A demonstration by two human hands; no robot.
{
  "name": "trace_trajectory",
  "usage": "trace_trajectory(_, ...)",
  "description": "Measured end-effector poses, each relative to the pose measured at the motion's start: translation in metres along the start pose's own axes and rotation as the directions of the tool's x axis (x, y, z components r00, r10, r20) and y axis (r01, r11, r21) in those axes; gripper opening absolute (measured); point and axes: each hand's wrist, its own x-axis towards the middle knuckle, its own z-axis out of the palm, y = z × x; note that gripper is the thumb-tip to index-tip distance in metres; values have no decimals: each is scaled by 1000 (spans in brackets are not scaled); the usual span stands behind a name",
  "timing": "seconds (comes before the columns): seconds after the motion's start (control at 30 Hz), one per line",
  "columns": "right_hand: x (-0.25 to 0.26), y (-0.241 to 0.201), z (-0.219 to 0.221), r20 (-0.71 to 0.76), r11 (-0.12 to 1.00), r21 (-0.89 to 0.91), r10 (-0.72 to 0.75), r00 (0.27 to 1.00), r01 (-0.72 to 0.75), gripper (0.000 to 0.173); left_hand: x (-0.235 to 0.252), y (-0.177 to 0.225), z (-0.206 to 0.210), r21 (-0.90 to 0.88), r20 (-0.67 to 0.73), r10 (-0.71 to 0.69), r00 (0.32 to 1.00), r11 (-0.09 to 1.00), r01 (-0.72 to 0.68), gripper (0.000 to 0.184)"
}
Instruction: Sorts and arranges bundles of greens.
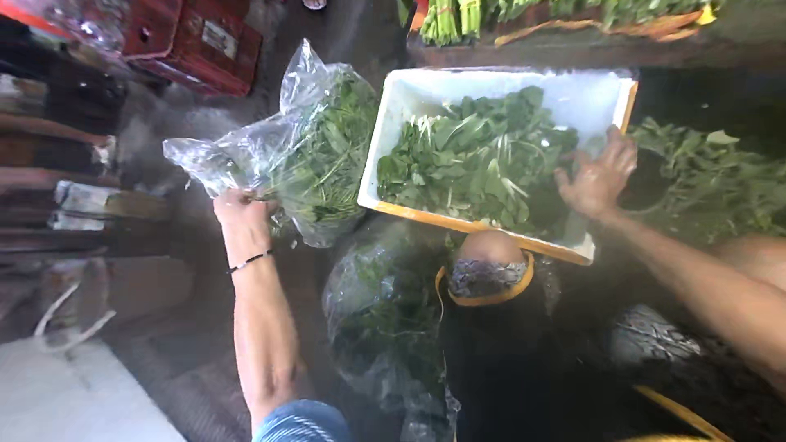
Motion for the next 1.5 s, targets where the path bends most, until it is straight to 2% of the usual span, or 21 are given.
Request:
trace_trajectory(0.03,4,18,25,-102,987,150,-37,994,52,32,-6,-6,-14,-198,-18,-48,999,979,44,20)
trace_trajectory(0.07,7,28,28,-50,973,229,-25,998,36,33,-8,-16,-30,-370,-31,-101,994,926,82,11)
trace_trajectory(0.17,10,31,19,21,936,350,-26,999,17,31,-21,-37,-72,-531,-25,-125,992,843,92,28)
trace_trajectory(0.23,7,29,14,60,934,355,-54,997,29,30,-44,-38,-68,-425,-77,-90,993,904,49,26)
trace_trajectory(0.3,10,21,8,99,952,306,-63,993,30,31,-73,-37,-39,-225,-83,-16,996,974,-3,19)
trace_trajectory(0.37,6,16,4,134,967,255,-42,990,6,34,-117,-46,0,83,99,93,991,991,-102,8)
trace_trajectory(0.4,4,17,3,136,971,237,-31,990,-2,35,-139,-57,19,244,279,125,952,950,-196,19)
trace_trajectory(0.47,2,24,3,94,975,215,-69,993,48,38,-153,-90,66,417,477,205,855,803,-426,29)
trace_trajectory(0.53,2,30,5,53,970,210,-136,989,122,35,-142,-104,111,513,502,291,814,658,-551,26)
trace_trajectory(0.6,-3,36,10,36,970,182,-171,985,161,33,-134,-103,134,603,522,265,811,558,-570,29)
trace_trajectory(0.7,-8,41,18,18,975,111,-196,981,193,33,-136,-111,145,653,590,156,792,483,-583,31)
trace_trajectory(0.9,-10,32,19,2,987,-17,-158,987,158,37,-155,-109,137,645,610,151,778,476,-598,43)
trace_trajectory(1.0,-18,28,21,-205,923,-125,-383,901,364,39,-164,-92,124,659,645,71,761,453,-601,51)
trace_trajectory(1.07,-21,24,19,-183,860,-89,-510,840,503,34,-157,-68,105,596,719,-15,695,528,-605,69)
trace_trajectory(1.1,-20,24,19,-115,861,-42,-508,854,507,30,-147,-56,97,549,735,-4,678,591,-591,72)
trace_trajectory(1.17,-17,23,16,42,918,50,-395,918,393,27,-111,-50,94,483,667,163,727,649,-589,49)
trace_trajectory(1.23,-15,24,16,95,936,38,-352,931,350,25,-60,-54,101,529,520,309,796,614,-585,29)
trace_trajectory(1.3,-14,20,15,185,934,-48,-341,922,355,22,-14,-60,108,636,397,379,836,543,-548,24)
trace_trajectory(1.37,-12,17,12,296,931,-123,-295,909,342,24,24,-67,112,754,315,330,890,483,-446,42)
trace_trajectory(1.43,-11,18,13,323,932,-137,-279,904,337,25,48,-69,105,807,272,157,949,501,-314,65)
trace_trajectory(1.5,-8,20,16,301,928,-139,-292,908,345,24,58,-62,91,800,250,58,967,549,-240,65)
